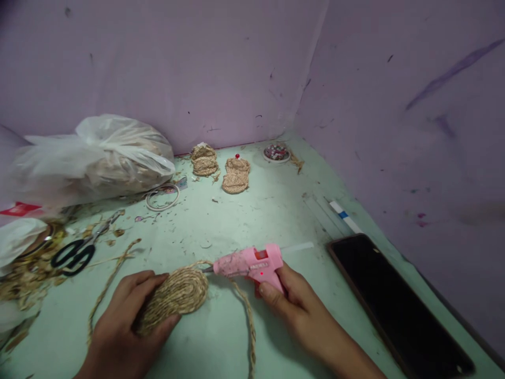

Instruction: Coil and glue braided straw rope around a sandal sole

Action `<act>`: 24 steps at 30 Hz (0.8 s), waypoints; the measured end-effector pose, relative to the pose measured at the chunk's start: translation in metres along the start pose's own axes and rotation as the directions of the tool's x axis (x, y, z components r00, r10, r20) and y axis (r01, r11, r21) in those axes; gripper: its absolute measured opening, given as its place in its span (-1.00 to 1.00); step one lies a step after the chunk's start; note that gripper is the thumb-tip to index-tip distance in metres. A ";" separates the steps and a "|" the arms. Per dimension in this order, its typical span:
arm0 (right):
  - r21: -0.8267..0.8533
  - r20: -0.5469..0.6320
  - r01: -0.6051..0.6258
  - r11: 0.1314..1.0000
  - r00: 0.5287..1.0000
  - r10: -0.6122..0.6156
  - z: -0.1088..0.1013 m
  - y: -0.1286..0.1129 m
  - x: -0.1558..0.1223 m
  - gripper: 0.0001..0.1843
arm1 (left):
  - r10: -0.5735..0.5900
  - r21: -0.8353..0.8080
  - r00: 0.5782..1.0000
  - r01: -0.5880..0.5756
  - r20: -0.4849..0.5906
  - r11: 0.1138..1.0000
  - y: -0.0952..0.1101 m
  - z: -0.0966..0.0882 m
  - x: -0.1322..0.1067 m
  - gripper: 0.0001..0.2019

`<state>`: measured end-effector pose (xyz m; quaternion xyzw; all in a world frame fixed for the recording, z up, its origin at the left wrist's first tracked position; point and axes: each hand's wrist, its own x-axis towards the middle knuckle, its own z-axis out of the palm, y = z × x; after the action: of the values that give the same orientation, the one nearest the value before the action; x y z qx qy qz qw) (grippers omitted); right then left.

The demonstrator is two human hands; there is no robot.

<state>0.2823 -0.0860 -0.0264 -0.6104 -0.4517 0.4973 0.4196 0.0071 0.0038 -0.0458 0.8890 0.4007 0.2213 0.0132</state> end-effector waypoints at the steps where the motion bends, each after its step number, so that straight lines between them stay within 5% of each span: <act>1: 0.009 0.010 -0.007 1.000 1.000 0.006 0.000 0.002 -0.001 -0.59 | 0.001 0.001 1.000 -0.001 -0.002 1.000 0.000 0.000 0.000 -0.58; 24: 0.035 0.045 -0.042 0.999 0.998 0.040 -0.002 0.002 -0.004 -0.55 | -0.001 0.016 1.000 0.001 -0.006 1.000 -0.007 0.000 0.001 -0.58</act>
<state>0.2844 -0.0905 -0.0273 -0.6006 -0.4392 0.5274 0.4101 0.0023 0.0095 -0.0464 0.8881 0.4032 0.2206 0.0049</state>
